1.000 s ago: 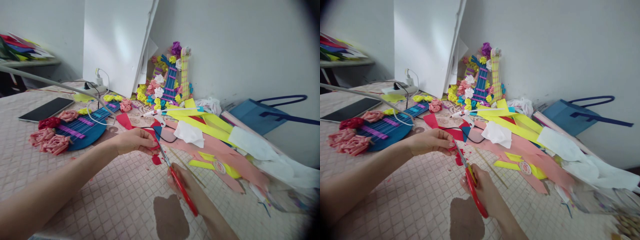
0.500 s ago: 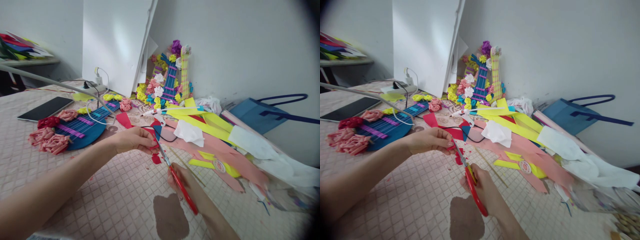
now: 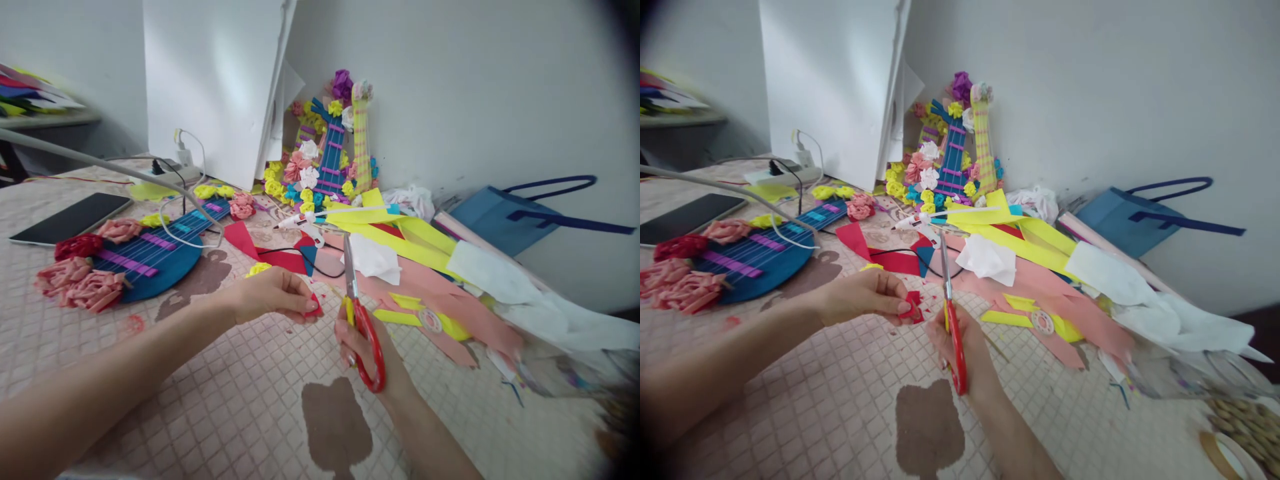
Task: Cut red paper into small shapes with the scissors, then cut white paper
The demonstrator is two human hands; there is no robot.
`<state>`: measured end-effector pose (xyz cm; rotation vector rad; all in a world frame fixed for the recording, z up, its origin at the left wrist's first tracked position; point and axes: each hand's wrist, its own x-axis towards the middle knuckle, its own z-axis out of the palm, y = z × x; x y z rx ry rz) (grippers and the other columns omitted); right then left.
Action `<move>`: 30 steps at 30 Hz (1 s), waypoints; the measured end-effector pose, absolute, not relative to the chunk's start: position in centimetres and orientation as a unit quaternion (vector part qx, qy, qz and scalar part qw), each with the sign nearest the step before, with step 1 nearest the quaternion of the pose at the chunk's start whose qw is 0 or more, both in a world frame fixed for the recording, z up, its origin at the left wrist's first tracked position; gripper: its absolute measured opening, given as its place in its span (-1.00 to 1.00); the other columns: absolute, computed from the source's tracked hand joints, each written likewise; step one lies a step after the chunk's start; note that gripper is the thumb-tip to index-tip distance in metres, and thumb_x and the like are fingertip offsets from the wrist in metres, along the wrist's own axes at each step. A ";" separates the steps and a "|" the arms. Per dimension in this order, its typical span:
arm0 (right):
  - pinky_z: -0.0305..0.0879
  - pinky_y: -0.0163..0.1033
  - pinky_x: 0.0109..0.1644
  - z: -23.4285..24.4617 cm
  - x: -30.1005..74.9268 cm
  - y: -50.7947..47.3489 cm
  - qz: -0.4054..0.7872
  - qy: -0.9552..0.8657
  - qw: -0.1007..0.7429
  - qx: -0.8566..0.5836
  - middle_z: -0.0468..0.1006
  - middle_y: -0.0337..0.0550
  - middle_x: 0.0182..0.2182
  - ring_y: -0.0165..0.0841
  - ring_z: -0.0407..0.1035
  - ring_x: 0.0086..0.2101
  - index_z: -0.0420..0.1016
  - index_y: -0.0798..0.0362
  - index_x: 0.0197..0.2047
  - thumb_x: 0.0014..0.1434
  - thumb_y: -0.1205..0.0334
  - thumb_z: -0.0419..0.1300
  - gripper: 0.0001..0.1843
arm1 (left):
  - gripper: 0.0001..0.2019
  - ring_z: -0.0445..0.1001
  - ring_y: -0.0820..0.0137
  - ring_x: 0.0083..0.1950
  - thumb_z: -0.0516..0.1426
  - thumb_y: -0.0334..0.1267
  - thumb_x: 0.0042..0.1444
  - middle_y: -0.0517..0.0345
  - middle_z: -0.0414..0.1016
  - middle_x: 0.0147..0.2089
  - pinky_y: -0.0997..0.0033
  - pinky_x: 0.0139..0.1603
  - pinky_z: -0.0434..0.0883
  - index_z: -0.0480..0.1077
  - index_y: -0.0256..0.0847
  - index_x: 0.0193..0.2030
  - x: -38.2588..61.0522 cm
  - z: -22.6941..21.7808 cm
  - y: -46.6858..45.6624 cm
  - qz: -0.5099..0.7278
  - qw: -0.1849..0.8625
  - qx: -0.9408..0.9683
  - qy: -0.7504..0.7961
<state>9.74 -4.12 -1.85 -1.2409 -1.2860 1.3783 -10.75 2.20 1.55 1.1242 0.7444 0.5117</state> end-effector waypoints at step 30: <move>0.17 -0.39 -0.62 -1.1 9.0 -4.2 0.526 -0.447 0.492 -0.531 0.39 -0.38 -0.52 -0.54 0.17 -0.63 0.25 0.01 -0.35 -0.05 0.20 0.30 -0.72 | -0.82 0.43 0.45 -0.39 0.21 -0.20 0.04 0.17 0.45 -0.43 0.44 -0.35 0.37 0.36 -0.27 -0.38 -7.9 -0.1 -0.6 0.304 0.611 0.622 0.383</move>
